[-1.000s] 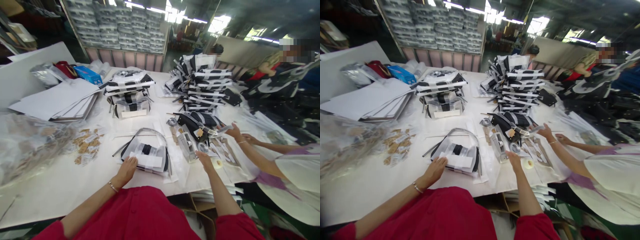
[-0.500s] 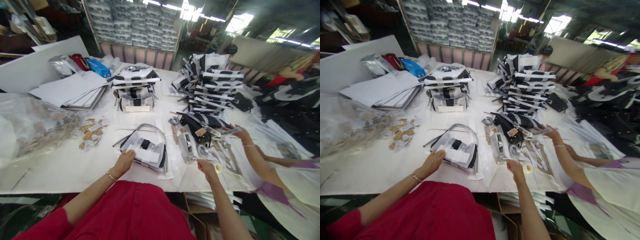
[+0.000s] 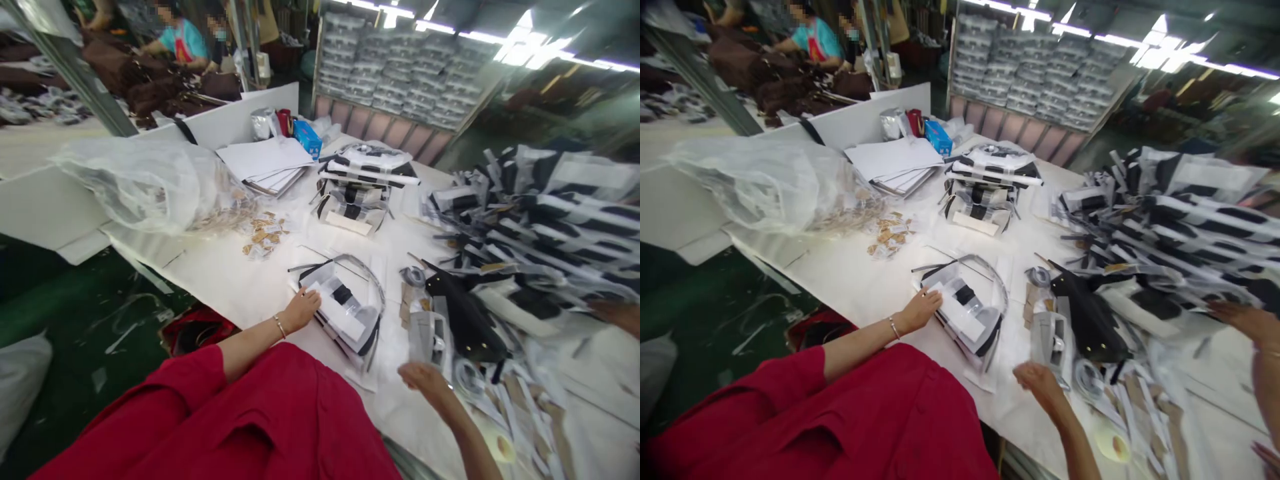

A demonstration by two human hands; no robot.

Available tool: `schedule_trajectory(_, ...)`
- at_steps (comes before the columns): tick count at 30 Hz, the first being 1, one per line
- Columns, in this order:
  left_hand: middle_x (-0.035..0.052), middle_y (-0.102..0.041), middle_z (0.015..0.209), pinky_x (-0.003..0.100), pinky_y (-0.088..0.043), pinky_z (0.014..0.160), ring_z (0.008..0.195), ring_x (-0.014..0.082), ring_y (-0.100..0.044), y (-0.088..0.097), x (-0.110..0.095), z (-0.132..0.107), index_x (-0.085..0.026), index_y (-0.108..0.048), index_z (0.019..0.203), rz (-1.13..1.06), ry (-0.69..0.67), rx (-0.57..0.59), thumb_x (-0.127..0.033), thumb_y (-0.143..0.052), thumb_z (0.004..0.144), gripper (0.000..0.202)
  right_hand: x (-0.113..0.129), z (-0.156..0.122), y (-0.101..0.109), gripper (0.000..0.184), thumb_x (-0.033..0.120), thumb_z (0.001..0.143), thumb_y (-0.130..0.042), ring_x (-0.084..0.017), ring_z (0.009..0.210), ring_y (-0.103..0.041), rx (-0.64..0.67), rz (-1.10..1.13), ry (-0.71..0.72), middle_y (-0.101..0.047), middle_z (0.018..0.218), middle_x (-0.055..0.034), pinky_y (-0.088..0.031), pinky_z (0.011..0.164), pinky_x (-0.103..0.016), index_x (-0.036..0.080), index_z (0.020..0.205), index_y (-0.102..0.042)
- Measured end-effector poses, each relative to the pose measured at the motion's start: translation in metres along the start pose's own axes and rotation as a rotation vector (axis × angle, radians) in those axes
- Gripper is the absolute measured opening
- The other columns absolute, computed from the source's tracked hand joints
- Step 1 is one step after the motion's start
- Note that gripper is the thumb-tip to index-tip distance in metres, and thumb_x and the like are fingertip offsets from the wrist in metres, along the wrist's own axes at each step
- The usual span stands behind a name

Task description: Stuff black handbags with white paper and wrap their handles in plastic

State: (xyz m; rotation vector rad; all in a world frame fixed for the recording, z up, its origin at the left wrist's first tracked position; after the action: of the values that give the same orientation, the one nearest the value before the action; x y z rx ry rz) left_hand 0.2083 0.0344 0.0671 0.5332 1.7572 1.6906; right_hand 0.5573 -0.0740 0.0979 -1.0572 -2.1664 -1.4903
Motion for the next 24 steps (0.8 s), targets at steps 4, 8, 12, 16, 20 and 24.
schedule_trajectory(4, 0.0135, -0.058, 0.13, 0.051, -0.029, 0.112, 0.127, 0.0243, -0.048, -0.002, -0.002, -0.004, -0.014, -0.055, 0.121, -0.027, 0.02, -0.028, -0.008, -0.038, 0.092, 0.034, 0.126, 0.061, -0.055, 0.027, 0.044, 0.071, -0.059, -0.017, 0.065, -0.059, 0.281, 0.085, 0.206, -0.067, 0.067, -0.0015, -0.046, 0.064, -0.028, 0.019, 0.068, -0.068)
schedule_trajectory(8, 0.0143, -0.058, 0.131, 0.053, -0.029, 0.113, 0.129, 0.0253, -0.047, -0.003, -0.002, -0.006, -0.014, -0.055, 0.123, -0.058, 0.062, -0.046, -0.009, -0.038, 0.093, 0.035, 0.216, 0.112, -0.1, 0.022, 0.038, 0.074, -0.059, -0.014, 0.062, -0.057, 0.338, -0.307, 0.362, -0.067, 0.063, 0.0006, -0.04, 0.059, -0.025, 0.019, 0.069, -0.07)
schedule_trajectory(12, 0.013, -0.058, 0.133, 0.054, -0.028, 0.114, 0.131, 0.0253, -0.046, -0.008, -0.002, -0.006, -0.015, -0.054, 0.127, -0.085, 0.107, -0.066, -0.01, -0.038, 0.094, 0.037, 0.243, 0.154, -0.136, 0.011, 0.032, 0.066, -0.071, -0.017, 0.066, -0.061, 0.338, -0.637, 0.408, -0.069, 0.063, -0.001, -0.041, 0.062, -0.025, 0.021, 0.064, -0.071)
schedule_trajectory(16, 0.011, -0.058, 0.133, 0.054, -0.026, 0.116, 0.132, 0.0248, -0.046, -0.014, -0.002, -0.006, -0.016, -0.055, 0.126, -0.103, 0.137, -0.091, -0.01, -0.039, 0.094, 0.035, 0.24, 0.184, -0.154, 0.015, 0.031, 0.058, -0.082, -0.023, 0.079, -0.066, 0.324, -0.799, 0.39, -0.073, 0.074, -0.0058, -0.046, 0.073, -0.03, 0.021, 0.062, -0.071)
schedule_trajectory(20, 0.0113, -0.059, 0.132, 0.053, -0.027, 0.115, 0.131, 0.0251, -0.047, -0.012, -0.003, -0.006, -0.015, -0.056, 0.123, -0.12, 0.153, -0.099, -0.01, -0.038, 0.095, 0.034, 0.233, 0.197, -0.143, 0.033, 0.043, 0.062, -0.083, -0.033, 0.104, -0.062, 0.266, -0.925, 0.411, -0.072, 0.1, -0.0156, -0.042, 0.092, -0.041, 0.018, 0.082, -0.074)
schedule_trajectory(24, 0.0114, -0.058, 0.135, 0.053, -0.026, 0.116, 0.132, 0.0247, -0.047, -0.007, -0.004, -0.01, -0.015, -0.055, 0.124, -0.133, 0.155, -0.115, -0.01, -0.039, 0.094, 0.034, 0.223, 0.198, -0.126, 0.056, 0.055, 0.07, -0.075, -0.036, 0.112, -0.057, 0.173, -0.981, 0.393, -0.064, 0.117, -0.0214, -0.038, 0.096, -0.047, 0.013, 0.107, -0.067)
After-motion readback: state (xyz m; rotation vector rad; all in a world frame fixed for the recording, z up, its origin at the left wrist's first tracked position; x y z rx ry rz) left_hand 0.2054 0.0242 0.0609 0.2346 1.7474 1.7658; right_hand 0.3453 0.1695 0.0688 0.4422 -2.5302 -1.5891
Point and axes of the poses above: each hand's wrist, its own z-axis towards the middle knuckle, its own y-axis out of the back of the hand, x = y × z, the point moved 5 cm from there along z, towards the middle knuckle
